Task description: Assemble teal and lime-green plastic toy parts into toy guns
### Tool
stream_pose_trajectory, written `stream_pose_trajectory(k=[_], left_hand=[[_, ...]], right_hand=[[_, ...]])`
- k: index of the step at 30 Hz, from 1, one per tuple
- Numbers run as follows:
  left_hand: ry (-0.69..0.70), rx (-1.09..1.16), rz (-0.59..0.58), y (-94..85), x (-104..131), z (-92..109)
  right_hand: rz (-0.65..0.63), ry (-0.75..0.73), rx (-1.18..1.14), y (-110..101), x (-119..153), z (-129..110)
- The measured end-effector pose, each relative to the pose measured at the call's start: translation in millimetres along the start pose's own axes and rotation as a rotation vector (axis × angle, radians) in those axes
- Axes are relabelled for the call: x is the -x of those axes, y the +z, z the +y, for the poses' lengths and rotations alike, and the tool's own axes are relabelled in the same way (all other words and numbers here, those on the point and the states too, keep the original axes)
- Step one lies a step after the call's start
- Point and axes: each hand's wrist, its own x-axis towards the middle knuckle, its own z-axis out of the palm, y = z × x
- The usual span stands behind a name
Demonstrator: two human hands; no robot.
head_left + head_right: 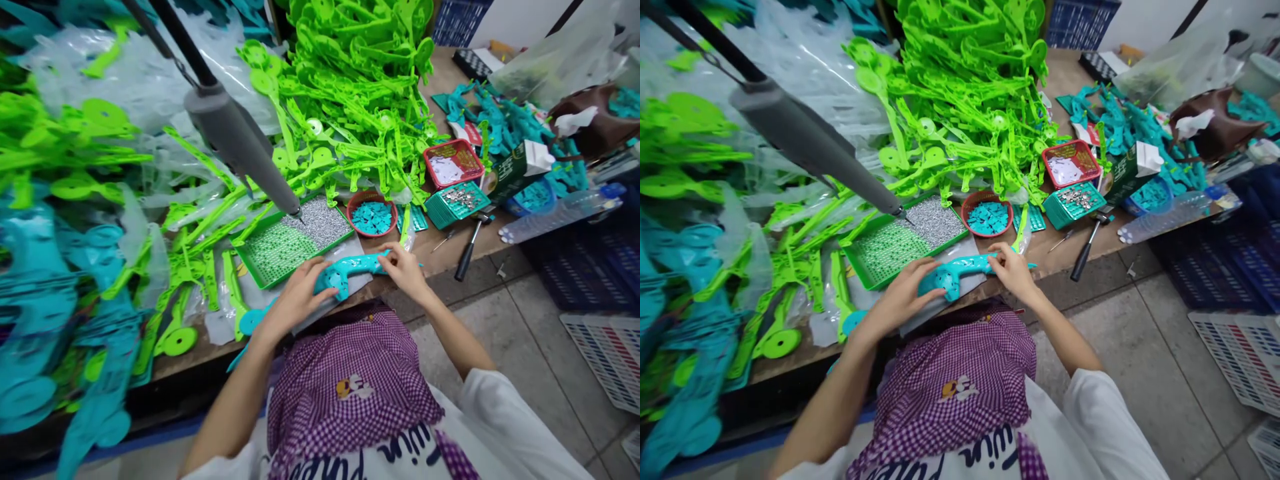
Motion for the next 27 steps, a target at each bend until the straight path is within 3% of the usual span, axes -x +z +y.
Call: stream_pose_trajectory(k=[4, 7, 17, 27], left_hand=[[-0.007, -0.086, -0.031, -14.3, 34.4, -30.2], [-0.003, -0.109, -0.074, -17.0, 47.0, -41.8], [-0.028, -0.108, -0.029, -5.0, 51.8, -39.9], [-0.014, -0.096, 0.009, -2.6, 54.3, -41.7]], right_hand=[[-0.045, -0.059, 0.142, 17.8, -13.0, -2.4], [-0.047, -0.070, 0.266, 25.1, -16.3, -2.1], [-0.094, -0.115, 0.468, 31.2, -15.5, -0.9], [-0.204, -0.105, 0.496, 27.3, -21.0, -5.5]])
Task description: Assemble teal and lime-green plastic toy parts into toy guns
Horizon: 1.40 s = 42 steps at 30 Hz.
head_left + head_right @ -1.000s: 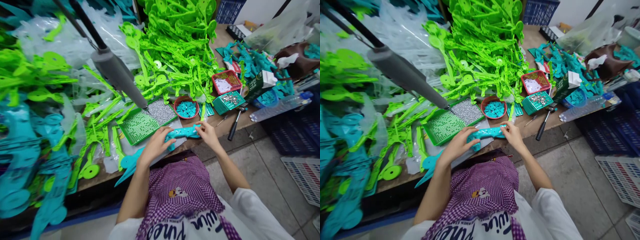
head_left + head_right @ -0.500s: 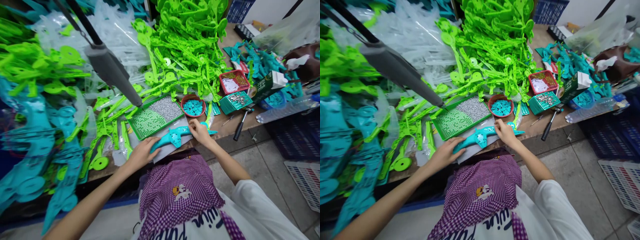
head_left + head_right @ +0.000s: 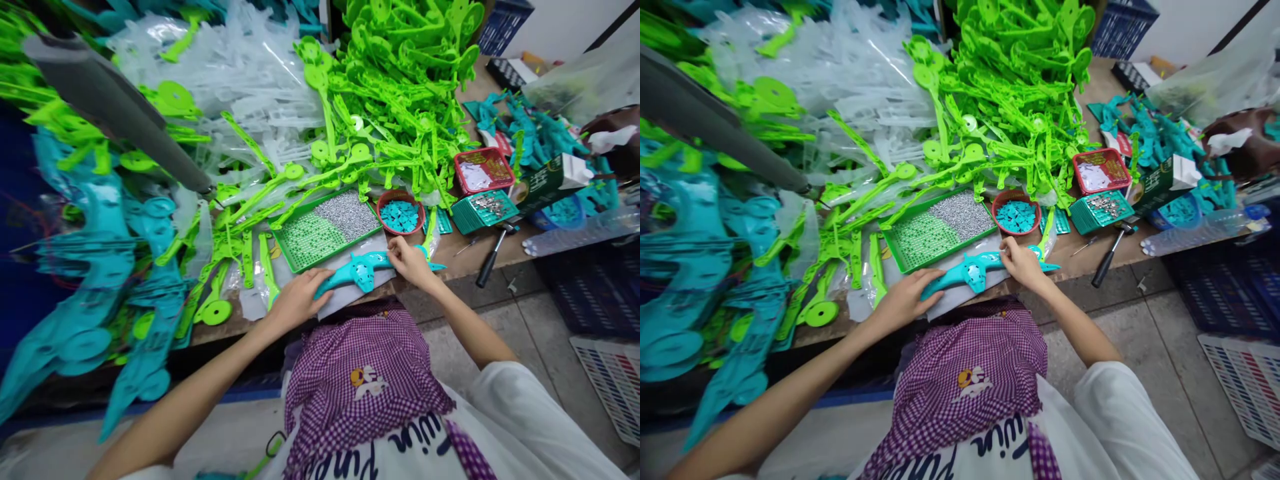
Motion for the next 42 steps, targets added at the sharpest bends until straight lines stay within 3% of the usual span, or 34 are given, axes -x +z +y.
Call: stream_pose_trajectory(k=[5, 11, 14, 18, 22, 24, 26, 28, 31, 34, 37, 42], left_hand=[[0.012, -0.008, -0.003, 0.4, 0.1, 0.3], [0.012, -0.032, -0.018, -0.1, 0.3, 0.1], [0.006, -0.025, -0.016, -1.3, -0.2, 0.7], [0.001, -0.009, -0.022, -1.0, -5.5, 3.0], [0.005, 0.057, 0.070, -6.7, -1.1, 10.8], [-0.069, 0.098, 0.247, -14.5, 13.1, 13.6], [-0.274, 0.144, 0.478, -21.9, 33.5, 11.5], [-0.533, 0.218, 0.641, -24.1, 53.5, 4.0], [-0.758, 0.444, 0.667, -14.2, 70.7, -7.7], [-0.821, 0.714, 0.689, 1.3, 73.8, -4.3], [-0.849, 0.899, 0.750, 8.5, 75.3, 12.9], [-0.801, 1.290, 0.698, -9.0, 75.7, 37.8]], right_hand=[[-0.042, 0.035, 0.104, -5.7, -0.3, -6.7], [-0.198, 0.035, 0.348, -8.7, -2.0, -22.3], [-0.195, 0.085, 0.358, -9.5, 1.2, -28.9], [-0.002, 0.123, 0.181, -17.1, -3.8, -53.3], [0.300, 0.026, -0.261, -20.8, -12.1, -93.1], [0.208, -0.051, -0.519, -11.7, -2.1, -102.9], [-0.142, -0.041, -0.774, 8.1, 19.3, -102.8], [-0.442, 0.169, -1.065, 35.8, 44.3, -99.5], [-0.651, 0.402, -1.412, 77.4, 68.7, -103.4], [-0.618, 0.553, -1.561, 101.1, 70.9, -116.8], [-0.588, 0.592, -1.562, 103.3, 66.1, -125.9], [-0.585, 0.553, -1.568, 94.8, 67.5, -132.7]])
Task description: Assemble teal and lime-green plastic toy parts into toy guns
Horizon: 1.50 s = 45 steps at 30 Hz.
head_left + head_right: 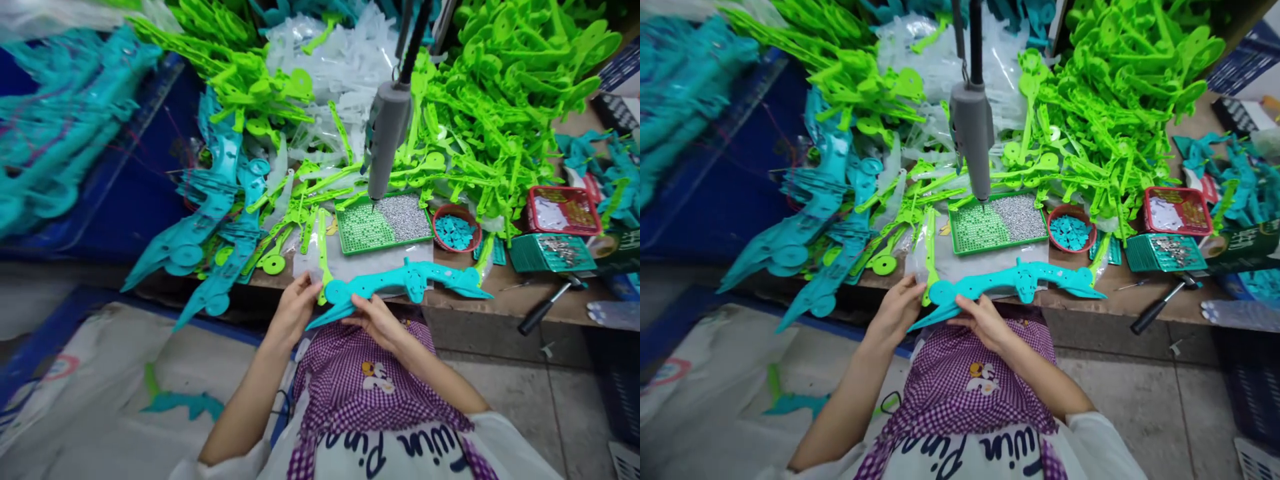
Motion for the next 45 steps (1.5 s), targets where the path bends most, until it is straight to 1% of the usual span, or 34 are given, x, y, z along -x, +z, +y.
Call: stream_pose_trajectory(k=[2, 4, 7, 11, 14, 18, 20, 24, 27, 28, 30, 32, 35, 37, 39, 42, 45], left_hand=[[-0.042, 0.132, -0.064, 4.1, 0.0, 13.2], [-0.064, 0.242, -0.089, 8.7, -2.7, 23.4], [-0.071, 0.343, -0.103, 13.5, -5.9, 28.9], [-0.043, 0.329, -0.148, 10.5, -3.0, 26.6], [-0.023, 0.306, -0.158, 6.3, 0.3, 27.0], [-0.010, 0.288, -0.143, 8.3, -1.2, 30.9], [-0.021, 0.287, -0.138, 10.6, -3.8, 33.2], [-0.043, 0.304, -0.172, 7.8, -4.0, 36.8], [0.002, 0.348, -0.209, 1.6, 3.7, 34.1], [0.032, 0.367, -0.198, 1.0, 7.2, 31.3], [0.100, 0.403, -0.126, 4.2, 14.3, 23.5], [0.173, 0.446, -0.014, 13.3, 19.8, 14.2], [0.270, 0.553, 0.137, 30.7, 21.6, 3.2], [0.276, 0.609, 0.188, 39.1, 19.0, -0.3], [0.256, 0.631, 0.222, 43.1, 15.9, -1.8], [0.250, 0.616, 0.264, 44.8, 14.8, -2.3], [0.267, 0.549, 0.296, 46.7, 16.9, -2.6]], right_hand=[[0.036, -0.028, -0.032, 3.5, 1.9, 1.4], [0.062, -0.040, -0.070, 6.9, 3.2, 3.2], [0.092, -0.060, -0.109, 11.7, 5.9, 6.2], [0.137, -0.115, -0.151, 16.6, 10.4, 12.0], [0.145, -0.087, -0.168, 16.8, 9.6, 13.2], [0.049, -0.001, -0.140, 13.6, 3.0, 7.3], [0.024, 0.004, -0.141, 13.0, 1.1, 4.6], [0.092, -0.029, -0.193, 13.2, 2.1, 2.9], [0.125, -0.075, -0.210, 11.3, 2.5, -0.2], [0.131, -0.085, -0.211, 10.6, 2.0, -1.8], [0.135, -0.080, -0.215, 10.2, 0.3, -5.2], [0.126, -0.053, -0.227, 11.6, -1.3, -8.2], [0.073, -0.004, -0.226, 14.1, -3.0, -13.0], [0.031, 0.021, -0.191, 13.9, -3.8, -16.7], [0.010, 0.031, -0.133, 11.9, -4.7, -20.1], [0.038, 0.013, -0.066, 8.8, -5.9, -21.8], [0.068, -0.004, -0.066, 9.0, -6.6, -20.5]])
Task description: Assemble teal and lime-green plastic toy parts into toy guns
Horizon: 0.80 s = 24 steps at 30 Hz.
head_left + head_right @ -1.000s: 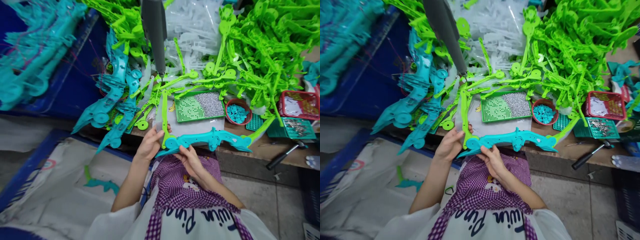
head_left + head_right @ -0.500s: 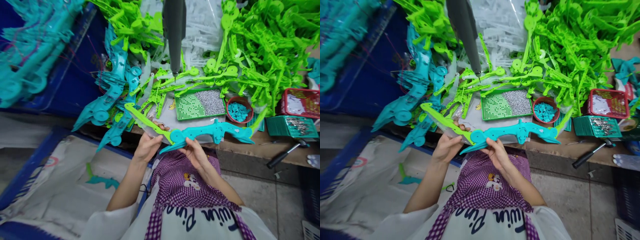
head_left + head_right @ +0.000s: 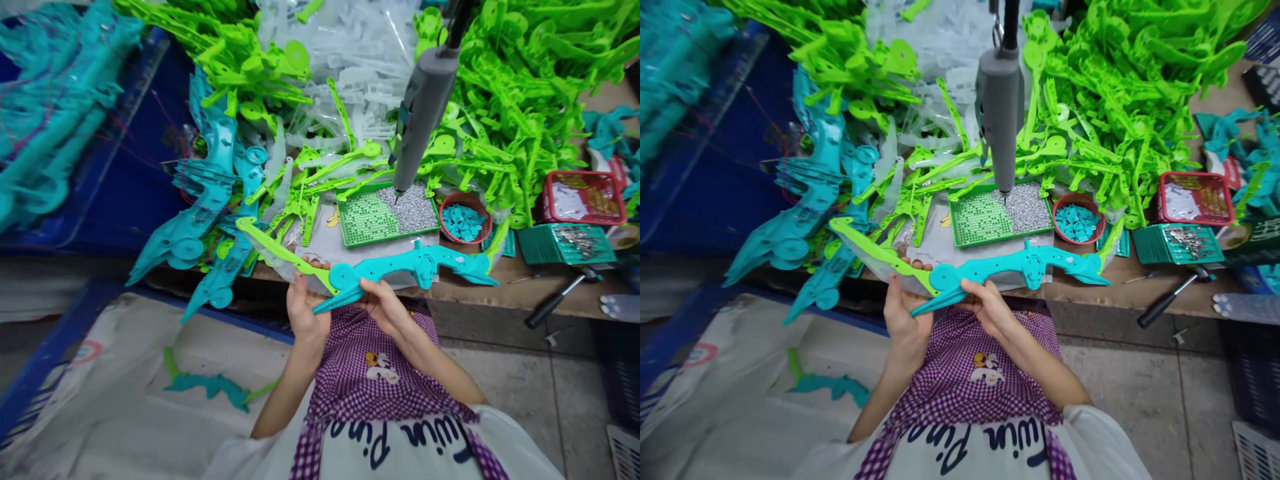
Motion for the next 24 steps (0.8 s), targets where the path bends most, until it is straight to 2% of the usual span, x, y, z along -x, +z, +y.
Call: stream_pose_trajectory(k=[6, 13, 16, 19, 21, 22, 23, 24], left_hand=[[-0.015, -0.040, -0.022, 3.4, -1.6, -0.6], [-0.141, 0.053, -0.133, 1.3, -7.4, 16.0], [-0.130, 0.008, -0.116, -2.2, -14.4, 19.6], [-0.071, -0.019, -0.096, -9.4, -28.7, 19.7], [-0.048, -0.031, -0.094, -16.1, -40.5, 17.9], [-0.046, -0.037, -0.099, -19.8, -46.3, 16.4], [-0.046, -0.044, -0.111, -23.5, -51.6, 14.4], [-0.049, -0.051, -0.129, -27.2, -56.3, 12.3]], right_hand=[[0.003, -0.019, -0.045, 3.3, 4.1, -0.1], [-0.088, 0.038, -0.056, 3.8, 1.1, -1.7], [-0.107, 0.011, 0.009, 4.7, 0.6, 2.2], [-0.106, -0.028, 0.202, -10.4, 21.0, -2.2], [-0.020, -0.125, 0.390, -35.4, 44.1, -15.6], [0.073, -0.216, 0.475, -52.1, 55.4, -25.7], [0.211, -0.332, 0.530, -70.8, 64.8, -37.8], [0.412, -0.507, 0.543, -90.8, 71.3, -51.3]])
